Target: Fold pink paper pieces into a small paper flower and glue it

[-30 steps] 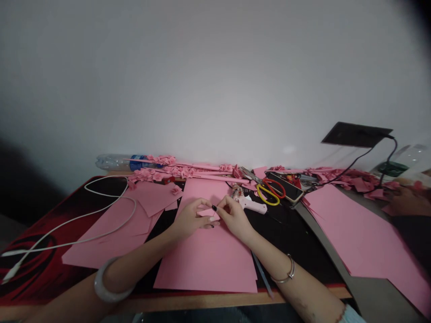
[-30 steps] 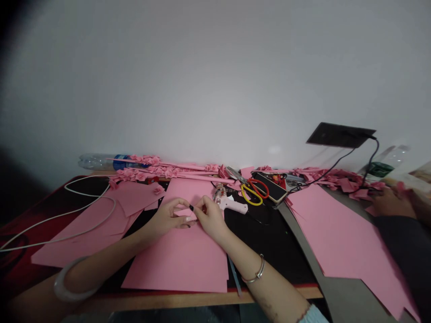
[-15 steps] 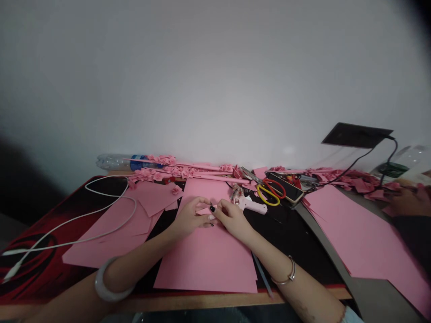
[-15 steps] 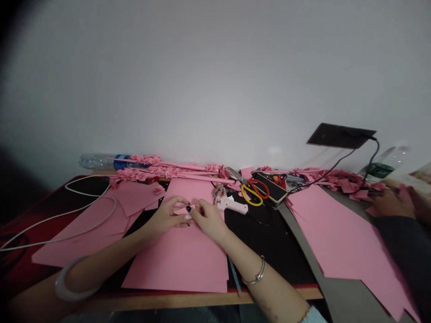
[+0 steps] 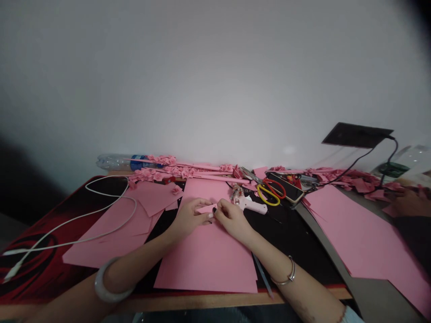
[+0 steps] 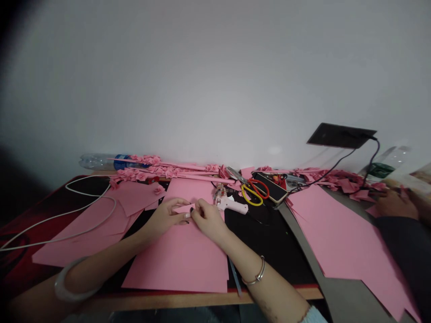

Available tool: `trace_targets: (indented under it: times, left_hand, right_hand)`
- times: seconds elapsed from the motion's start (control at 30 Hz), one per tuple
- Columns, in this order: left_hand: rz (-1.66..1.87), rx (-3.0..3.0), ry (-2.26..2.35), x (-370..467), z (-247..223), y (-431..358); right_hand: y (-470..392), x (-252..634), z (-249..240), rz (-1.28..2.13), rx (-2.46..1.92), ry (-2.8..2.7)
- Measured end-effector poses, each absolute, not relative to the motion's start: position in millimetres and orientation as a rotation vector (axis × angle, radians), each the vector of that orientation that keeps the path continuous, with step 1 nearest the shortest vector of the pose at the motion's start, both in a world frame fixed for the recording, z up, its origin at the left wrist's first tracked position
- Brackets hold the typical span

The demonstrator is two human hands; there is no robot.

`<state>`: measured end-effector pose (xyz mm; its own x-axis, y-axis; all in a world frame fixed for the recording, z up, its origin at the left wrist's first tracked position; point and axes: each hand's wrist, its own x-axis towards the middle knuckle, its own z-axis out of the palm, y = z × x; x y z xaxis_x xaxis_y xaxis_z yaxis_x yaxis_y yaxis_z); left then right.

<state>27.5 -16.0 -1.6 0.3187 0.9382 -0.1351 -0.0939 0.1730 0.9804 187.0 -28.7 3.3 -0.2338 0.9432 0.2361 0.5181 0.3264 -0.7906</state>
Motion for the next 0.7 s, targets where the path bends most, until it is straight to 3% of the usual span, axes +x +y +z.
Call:
trace_targets:
  times: [0.37,0.53,0.7]
  left_hand:
    - [0.905,1.132,0.929,25.9,-4.3,-14.7]
    - [0.907,1.099,0.929,24.7,-3.6,-14.9]
    - [0.897,1.093,0.965,24.8,-3.4,-14.2]
  right_hand:
    - [-28.0,188.3,3.6,0.715,-1.267,-1.895]
    - [-8.9,226.9,30.5,0.377,-1.353,-1.811]
    - [30.7,326.5,51.9,-0.034,-1.734,-1.537]
